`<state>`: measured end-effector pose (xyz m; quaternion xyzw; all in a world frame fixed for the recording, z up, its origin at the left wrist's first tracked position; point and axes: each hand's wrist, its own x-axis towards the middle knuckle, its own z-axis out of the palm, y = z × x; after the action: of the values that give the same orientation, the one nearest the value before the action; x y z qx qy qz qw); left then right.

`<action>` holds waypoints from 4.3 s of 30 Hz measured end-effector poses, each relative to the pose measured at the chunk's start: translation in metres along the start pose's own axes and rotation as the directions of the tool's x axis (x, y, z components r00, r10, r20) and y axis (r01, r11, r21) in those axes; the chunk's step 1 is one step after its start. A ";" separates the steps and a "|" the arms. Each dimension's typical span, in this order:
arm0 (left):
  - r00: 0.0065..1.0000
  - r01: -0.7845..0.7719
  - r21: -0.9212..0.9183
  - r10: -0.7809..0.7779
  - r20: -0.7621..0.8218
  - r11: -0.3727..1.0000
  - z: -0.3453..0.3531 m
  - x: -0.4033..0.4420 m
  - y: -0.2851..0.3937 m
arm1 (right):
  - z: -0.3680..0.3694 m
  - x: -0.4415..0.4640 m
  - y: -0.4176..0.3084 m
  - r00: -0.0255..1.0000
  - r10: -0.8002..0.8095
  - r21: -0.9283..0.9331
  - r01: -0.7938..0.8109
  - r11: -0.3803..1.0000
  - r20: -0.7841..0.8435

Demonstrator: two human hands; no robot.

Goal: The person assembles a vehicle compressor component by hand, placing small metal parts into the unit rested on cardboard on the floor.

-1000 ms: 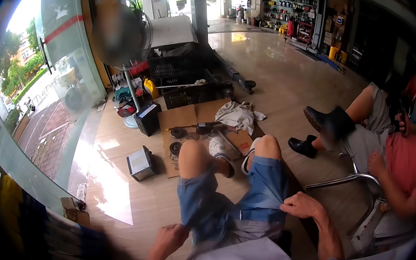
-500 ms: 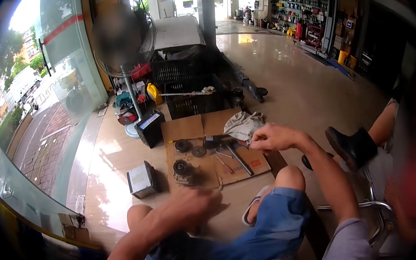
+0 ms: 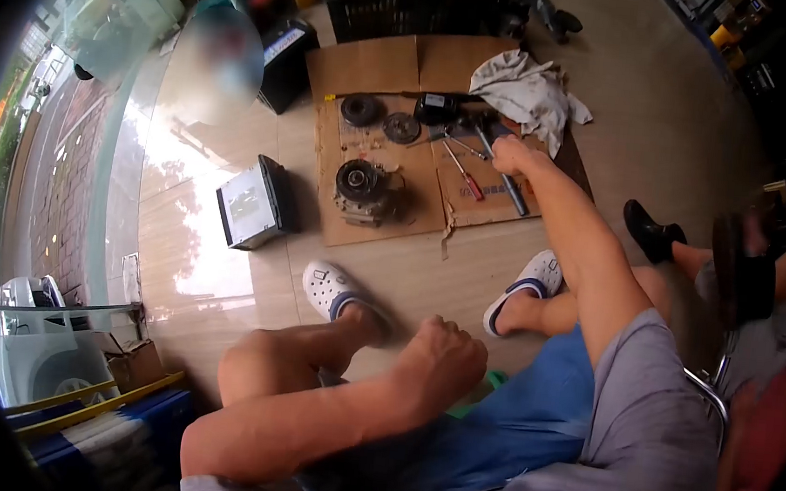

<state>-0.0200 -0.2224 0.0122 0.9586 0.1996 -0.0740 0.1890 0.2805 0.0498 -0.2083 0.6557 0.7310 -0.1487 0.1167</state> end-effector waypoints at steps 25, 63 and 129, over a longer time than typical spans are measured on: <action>0.986 -0.113 0.245 0.079 0.144 0.963 -0.071 0.024 -0.040 | 0.134 0.086 -0.039 0.933 0.359 0.235 -0.342 0.910 -0.034; 0.970 0.169 0.137 -0.189 0.154 0.976 -0.015 0.030 0.043 | 0.023 -0.061 -0.239 0.915 -0.096 0.602 0.333 0.726 -0.391; 0.880 0.293 0.161 -0.331 0.341 0.943 0.003 0.065 -0.031 | 0.025 -0.054 -0.232 0.983 -0.110 0.968 0.164 0.190 -0.145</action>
<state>0.0259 -0.1739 -0.0146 0.8920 0.3088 -0.2899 0.1578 0.0560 -0.0315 -0.1971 0.5173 0.5307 -0.5717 -0.3519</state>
